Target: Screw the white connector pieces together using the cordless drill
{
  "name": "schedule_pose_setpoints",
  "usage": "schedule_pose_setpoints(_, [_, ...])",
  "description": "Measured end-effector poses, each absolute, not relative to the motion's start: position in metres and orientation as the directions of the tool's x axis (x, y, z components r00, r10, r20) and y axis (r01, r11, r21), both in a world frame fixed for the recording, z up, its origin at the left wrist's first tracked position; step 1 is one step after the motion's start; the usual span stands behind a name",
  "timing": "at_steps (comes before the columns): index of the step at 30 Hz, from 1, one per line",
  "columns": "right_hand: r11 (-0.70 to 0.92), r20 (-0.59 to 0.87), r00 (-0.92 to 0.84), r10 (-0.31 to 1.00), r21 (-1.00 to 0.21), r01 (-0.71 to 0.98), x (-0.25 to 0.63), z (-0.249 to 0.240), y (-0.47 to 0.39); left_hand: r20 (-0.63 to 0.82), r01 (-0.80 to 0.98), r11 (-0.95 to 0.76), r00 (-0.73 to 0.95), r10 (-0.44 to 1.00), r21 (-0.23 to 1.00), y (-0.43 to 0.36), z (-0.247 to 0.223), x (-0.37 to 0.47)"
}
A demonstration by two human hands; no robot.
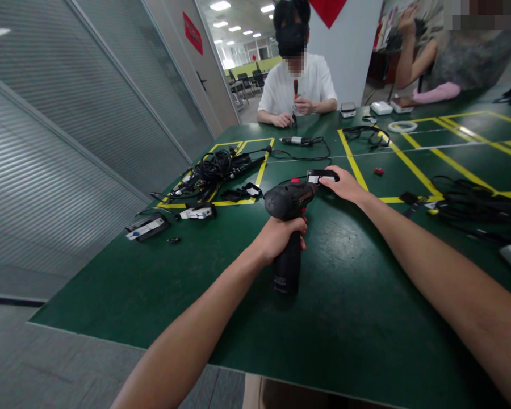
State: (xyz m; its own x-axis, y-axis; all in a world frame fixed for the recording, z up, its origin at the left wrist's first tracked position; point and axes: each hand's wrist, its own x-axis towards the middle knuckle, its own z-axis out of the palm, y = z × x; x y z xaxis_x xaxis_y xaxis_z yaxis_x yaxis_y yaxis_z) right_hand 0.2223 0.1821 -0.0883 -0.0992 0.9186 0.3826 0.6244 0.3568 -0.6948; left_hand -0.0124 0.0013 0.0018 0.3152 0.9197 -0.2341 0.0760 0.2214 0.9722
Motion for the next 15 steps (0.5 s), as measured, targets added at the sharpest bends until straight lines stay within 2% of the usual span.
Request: schedule_pose_setpoints(15, [0.372, 0.4, -0.099, 0.911, -0.695, 0.616, 0.2234, -0.0908, 0.1845, -0.226, 0.075, 0.213, 0.307, 0.925, 0.974, 0.0035, -0.0011, -0.0119])
